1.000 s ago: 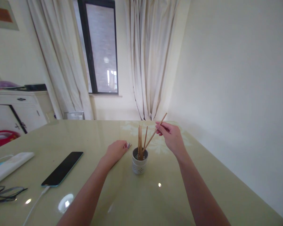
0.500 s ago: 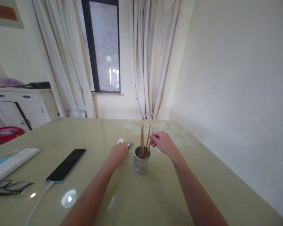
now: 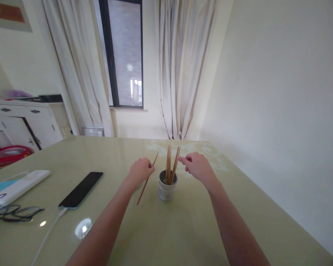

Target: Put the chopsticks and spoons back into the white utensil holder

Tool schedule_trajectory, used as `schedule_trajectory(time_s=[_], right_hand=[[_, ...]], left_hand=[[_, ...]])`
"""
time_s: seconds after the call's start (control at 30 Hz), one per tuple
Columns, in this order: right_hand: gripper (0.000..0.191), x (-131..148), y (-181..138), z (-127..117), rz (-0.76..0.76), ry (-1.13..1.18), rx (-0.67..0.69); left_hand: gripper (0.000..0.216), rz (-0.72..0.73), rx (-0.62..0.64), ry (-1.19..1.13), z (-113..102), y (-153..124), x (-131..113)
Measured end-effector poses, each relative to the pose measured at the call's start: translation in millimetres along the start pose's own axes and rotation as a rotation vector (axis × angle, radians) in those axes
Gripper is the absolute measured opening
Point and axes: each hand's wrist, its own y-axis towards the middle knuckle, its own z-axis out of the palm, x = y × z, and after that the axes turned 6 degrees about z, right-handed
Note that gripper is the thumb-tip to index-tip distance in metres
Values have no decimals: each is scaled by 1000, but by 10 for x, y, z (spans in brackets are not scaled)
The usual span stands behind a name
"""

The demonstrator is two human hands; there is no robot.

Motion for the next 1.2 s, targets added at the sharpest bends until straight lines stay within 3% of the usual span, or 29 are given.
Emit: schedule_trajectory(time_s=[0.1,0.2,0.33,0.43,0.5,0.6,0.7,0.83,1.0,1.2], right_hand=[[43,67,-61,-97,-102,140,-22],[30,156,-97,-71,-271,424,24],[24,258,-130,30,-373,690,93],[25,282,-143,25,-362,778,79],[28,257,-138,-37,-319,841,-9],[32,160,-108,-176,-266,870,-223],[34,46,-70,-278,-232,746,-325],[32,-14,-35,-257,-169,592,-177],[23,32,-2,-103,-60,471,-13],[36,2,59,45,-26,311,84]], left_hand=[[20,184,-154,-426,-295,-51,-106],[26,411,-220,-800,-468,-174,-290],[20,532,-229,-873,-508,-316,-539],[23,524,-222,-903,-493,-291,-543],[27,468,-239,-850,-480,-207,-408],[24,297,-237,-580,-407,-52,-65],[18,79,-77,-161,-230,47,237],[12,-53,88,69,80,67,326],[20,-83,93,130,322,55,234],[23,-132,100,132,402,57,260]])
